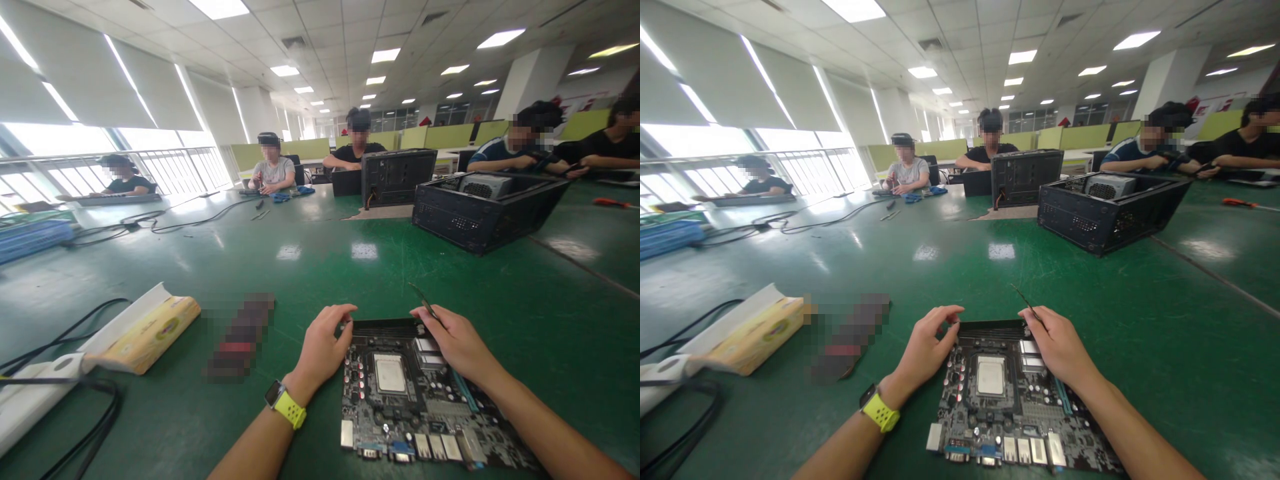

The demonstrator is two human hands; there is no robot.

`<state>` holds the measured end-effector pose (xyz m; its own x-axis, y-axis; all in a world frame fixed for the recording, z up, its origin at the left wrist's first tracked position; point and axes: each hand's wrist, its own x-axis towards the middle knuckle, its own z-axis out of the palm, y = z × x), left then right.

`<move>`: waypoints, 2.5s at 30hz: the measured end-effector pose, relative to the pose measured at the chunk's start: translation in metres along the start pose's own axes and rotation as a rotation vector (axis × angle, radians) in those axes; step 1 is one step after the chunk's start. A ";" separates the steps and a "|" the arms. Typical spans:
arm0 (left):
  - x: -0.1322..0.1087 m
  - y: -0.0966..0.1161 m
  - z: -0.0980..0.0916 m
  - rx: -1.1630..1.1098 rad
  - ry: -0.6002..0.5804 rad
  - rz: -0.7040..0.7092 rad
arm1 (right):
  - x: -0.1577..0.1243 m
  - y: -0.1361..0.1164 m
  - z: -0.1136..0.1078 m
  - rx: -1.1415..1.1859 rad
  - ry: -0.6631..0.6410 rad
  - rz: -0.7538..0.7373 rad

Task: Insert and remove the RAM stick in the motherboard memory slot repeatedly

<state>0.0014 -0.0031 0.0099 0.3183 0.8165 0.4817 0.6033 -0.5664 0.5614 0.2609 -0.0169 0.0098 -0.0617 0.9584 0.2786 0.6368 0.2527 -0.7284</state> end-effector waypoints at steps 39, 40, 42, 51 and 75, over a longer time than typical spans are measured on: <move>0.000 -0.002 0.001 0.035 0.001 0.033 | 0.000 0.001 0.001 -0.009 0.001 -0.026; 0.000 -0.002 0.001 0.034 -0.001 0.036 | 0.000 0.001 0.001 -0.010 0.004 -0.027; 0.000 -0.001 0.001 0.032 -0.005 0.043 | 0.000 0.001 0.001 -0.008 0.007 -0.027; 0.000 0.004 -0.002 0.023 -0.012 0.028 | -0.001 -0.002 0.000 0.005 -0.003 -0.014; -0.002 0.038 -0.016 0.177 -0.003 0.488 | -0.035 -0.072 0.006 -0.128 -0.093 -0.147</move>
<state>0.0118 -0.0280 0.0415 0.5953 0.4627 0.6570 0.4986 -0.8538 0.1495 0.2129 -0.0675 0.0488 -0.2282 0.9219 0.3130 0.7079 0.3779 -0.5967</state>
